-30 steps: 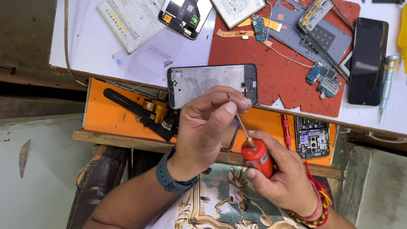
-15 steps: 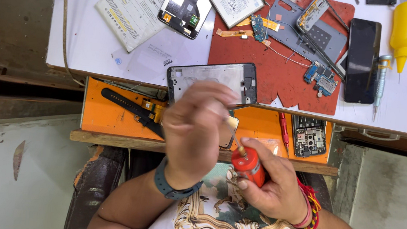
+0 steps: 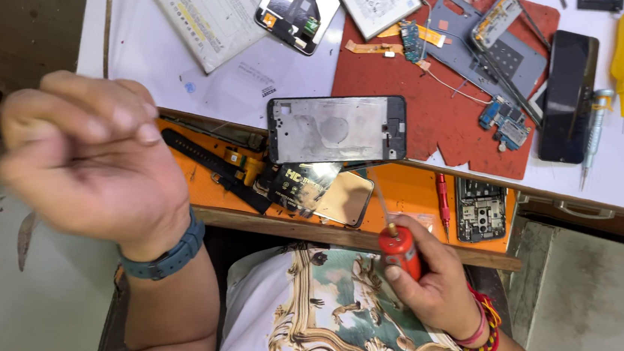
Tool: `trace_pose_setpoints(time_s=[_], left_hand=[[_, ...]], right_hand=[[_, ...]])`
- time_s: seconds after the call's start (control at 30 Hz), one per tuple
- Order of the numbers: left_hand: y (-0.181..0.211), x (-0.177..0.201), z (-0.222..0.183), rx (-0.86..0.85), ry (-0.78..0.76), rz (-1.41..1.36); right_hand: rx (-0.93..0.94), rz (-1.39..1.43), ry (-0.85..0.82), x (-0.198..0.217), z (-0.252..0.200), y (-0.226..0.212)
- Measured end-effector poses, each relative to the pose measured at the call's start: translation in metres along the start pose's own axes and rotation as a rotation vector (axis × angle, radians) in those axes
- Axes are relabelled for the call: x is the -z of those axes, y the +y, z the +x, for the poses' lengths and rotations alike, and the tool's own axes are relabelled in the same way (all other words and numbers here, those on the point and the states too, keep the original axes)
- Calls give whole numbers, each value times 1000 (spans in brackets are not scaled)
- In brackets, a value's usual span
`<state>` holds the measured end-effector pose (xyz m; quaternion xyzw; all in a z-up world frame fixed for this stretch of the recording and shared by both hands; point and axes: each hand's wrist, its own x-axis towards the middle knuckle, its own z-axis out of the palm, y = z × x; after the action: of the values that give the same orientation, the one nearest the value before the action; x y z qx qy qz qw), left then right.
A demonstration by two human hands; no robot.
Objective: The person scrapes the edges of a phone screen and uses a screwdriver to pry the screen away from the housing.
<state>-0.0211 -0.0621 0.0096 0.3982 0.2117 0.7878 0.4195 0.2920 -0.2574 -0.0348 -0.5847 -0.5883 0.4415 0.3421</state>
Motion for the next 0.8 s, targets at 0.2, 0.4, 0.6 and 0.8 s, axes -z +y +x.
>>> trace_pose_setpoints(time_s=[0.2,0.4,0.6,0.8], left_hand=[[-12,6,-13,22,-160,472],[-9,-4,-10,79,-714,936],[-14,-11,-11,157,-925,1072],[-21,-9,-15,205,-985,1117]], right_hand=[[11,68,99,-2,-4,20],[-80,361,84,-8,-4,24],[-96,353,86,-6,-1,24],[-142,357,106,-3,2,26]])
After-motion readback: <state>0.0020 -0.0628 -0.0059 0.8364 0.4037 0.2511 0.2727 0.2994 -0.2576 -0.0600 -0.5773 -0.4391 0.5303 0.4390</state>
